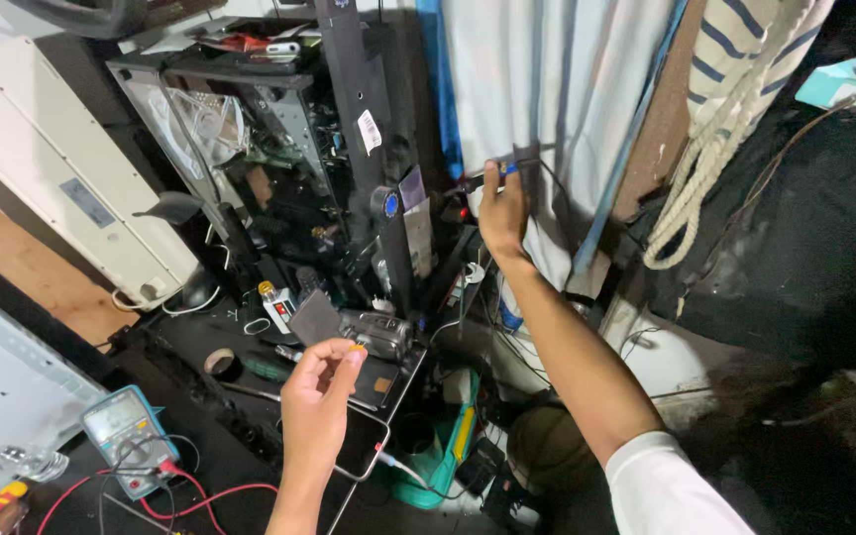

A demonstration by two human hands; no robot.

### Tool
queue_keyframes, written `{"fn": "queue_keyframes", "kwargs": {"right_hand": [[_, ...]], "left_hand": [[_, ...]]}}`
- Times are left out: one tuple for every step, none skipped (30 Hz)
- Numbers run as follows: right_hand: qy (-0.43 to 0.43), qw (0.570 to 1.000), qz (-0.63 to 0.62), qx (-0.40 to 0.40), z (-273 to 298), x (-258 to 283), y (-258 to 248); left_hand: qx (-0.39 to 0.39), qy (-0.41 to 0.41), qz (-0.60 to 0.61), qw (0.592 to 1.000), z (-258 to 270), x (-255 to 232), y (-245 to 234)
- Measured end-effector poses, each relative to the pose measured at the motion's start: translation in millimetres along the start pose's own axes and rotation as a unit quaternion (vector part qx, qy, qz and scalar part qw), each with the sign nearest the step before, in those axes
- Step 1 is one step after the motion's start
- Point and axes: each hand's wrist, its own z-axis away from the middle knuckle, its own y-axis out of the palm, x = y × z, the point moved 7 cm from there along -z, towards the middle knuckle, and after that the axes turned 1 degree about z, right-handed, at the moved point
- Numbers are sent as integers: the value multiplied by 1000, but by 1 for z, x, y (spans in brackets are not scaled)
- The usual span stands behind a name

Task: The person solders components on a circuit board, tests points with a multimeter probe, and uses a desoldering pump on the board.

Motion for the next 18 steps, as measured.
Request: {"fn": "queue_keyframes", "kwargs": {"right_hand": [[2,1000,-2,0,0,-3,8],[24,999,13,25,0,-7,19],[46,997,28,51,1,-11,30],[47,997,26,52,3,-11,37],[45,996,45,65,4,-12,45],[42,994,65,79,5,-12,53],[41,994,63,79,7,-13,61],[14,996,52,76,9,-9,70],[-11,996,44,70,11,-9,72],[-11,996,47,70,14,-11,75],[16,991,83,107,18,-17,82],[42,982,120,143,23,-23,88],[42,982,122,139,25,-24,89],[10,988,82,129,27,-20,88],[-22,992,43,119,31,-17,86],[-21,992,47,116,36,-19,84],[-21,992,45,112,39,-20,82],[-21,993,43,108,41,-21,79]], "left_hand": [[-2,-8,-6,1000,0,1,-3],[-3,-17,-13,1000,-1,2,-5],[-5,-16,-15,1000,-2,1,-8],[-10,-22,-27,999,-4,1,-12],[-15,-26,-38,999,-6,1,-14],[-18,-25,-39,999,-8,0,-16],[-22,-32,-41,998,-9,1,-18],[-26,-39,-43,998,-10,2,-20],[-24,-40,-42,998,-11,4,-19],[-19,-43,-33,998,-12,6,-18],[-12,-46,-24,999,-15,9,-17],[-8,-46,-22,999,-15,11,-16],[-11,-39,-38,998,-15,12,-15],[-14,-32,-54,998,-16,13,-15],[-9,-32,-52,998,-16,15,-13],[-4,-33,-39,999,-15,17,-11],[0,-34,-24,999,-15,19,-10],[3,-34,-22,999,-16,21,-8]]}}
